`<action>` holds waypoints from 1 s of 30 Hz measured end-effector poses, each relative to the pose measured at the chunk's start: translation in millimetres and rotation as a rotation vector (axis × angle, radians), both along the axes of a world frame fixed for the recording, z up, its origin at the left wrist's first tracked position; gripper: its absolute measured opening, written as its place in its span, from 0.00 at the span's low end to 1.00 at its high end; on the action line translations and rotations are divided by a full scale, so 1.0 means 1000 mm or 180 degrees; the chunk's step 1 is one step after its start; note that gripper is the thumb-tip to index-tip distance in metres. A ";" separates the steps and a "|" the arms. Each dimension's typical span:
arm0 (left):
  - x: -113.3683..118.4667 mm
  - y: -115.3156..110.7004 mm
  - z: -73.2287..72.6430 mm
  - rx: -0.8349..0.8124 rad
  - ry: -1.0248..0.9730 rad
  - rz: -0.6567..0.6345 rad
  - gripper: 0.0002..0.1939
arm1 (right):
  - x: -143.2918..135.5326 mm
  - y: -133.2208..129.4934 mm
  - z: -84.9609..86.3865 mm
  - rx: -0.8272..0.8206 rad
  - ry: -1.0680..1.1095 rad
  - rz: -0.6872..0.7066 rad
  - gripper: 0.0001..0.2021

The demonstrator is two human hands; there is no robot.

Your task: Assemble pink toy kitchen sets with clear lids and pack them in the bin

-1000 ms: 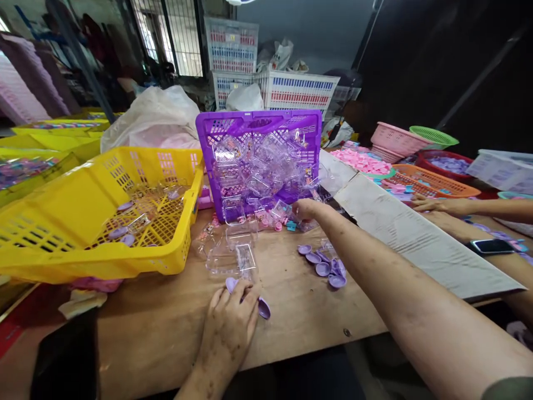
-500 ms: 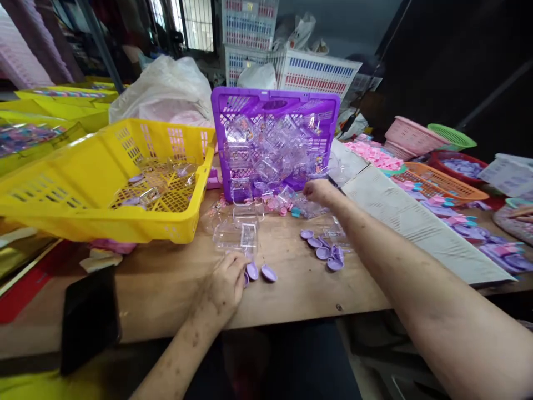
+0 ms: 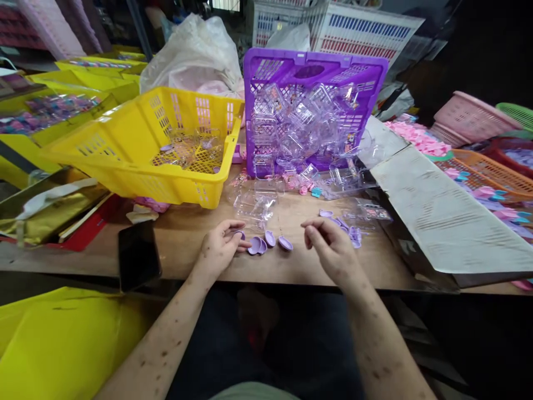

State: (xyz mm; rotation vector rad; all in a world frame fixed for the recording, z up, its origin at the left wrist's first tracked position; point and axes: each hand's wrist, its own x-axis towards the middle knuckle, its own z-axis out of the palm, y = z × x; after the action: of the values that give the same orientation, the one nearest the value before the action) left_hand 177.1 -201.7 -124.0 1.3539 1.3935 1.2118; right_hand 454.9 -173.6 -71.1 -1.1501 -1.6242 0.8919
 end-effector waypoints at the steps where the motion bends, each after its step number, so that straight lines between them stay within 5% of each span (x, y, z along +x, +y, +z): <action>1: -0.004 0.000 0.001 0.0022 0.0314 0.0037 0.17 | -0.009 -0.012 -0.007 -0.0127 0.0152 0.0018 0.20; 6: -0.019 0.000 0.008 0.0356 0.1208 0.0086 0.11 | -0.029 -0.043 -0.025 -0.0899 0.0668 0.0037 0.22; 12: -0.021 -0.004 0.002 0.0588 0.1906 0.0188 0.21 | -0.025 -0.051 -0.028 -0.1246 0.0701 0.0226 0.23; 19: -0.022 -0.005 0.005 0.0569 0.2786 -0.0057 0.06 | -0.035 -0.057 -0.024 -0.1559 0.1355 0.0426 0.20; 25: -0.031 -0.017 0.022 0.0629 0.1396 -0.0012 0.24 | -0.029 -0.062 -0.027 -0.1424 0.1239 0.0384 0.18; 30: -0.010 -0.046 0.033 0.0207 -0.0127 -0.0325 0.19 | -0.037 -0.072 -0.020 -0.1273 0.1115 0.0308 0.17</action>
State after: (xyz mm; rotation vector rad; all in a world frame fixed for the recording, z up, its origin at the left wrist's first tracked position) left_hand 167.1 -247.3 -91.2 1.4203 1.2516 1.2189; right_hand 418.3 -245.4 -91.1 -1.1069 -1.2545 1.4416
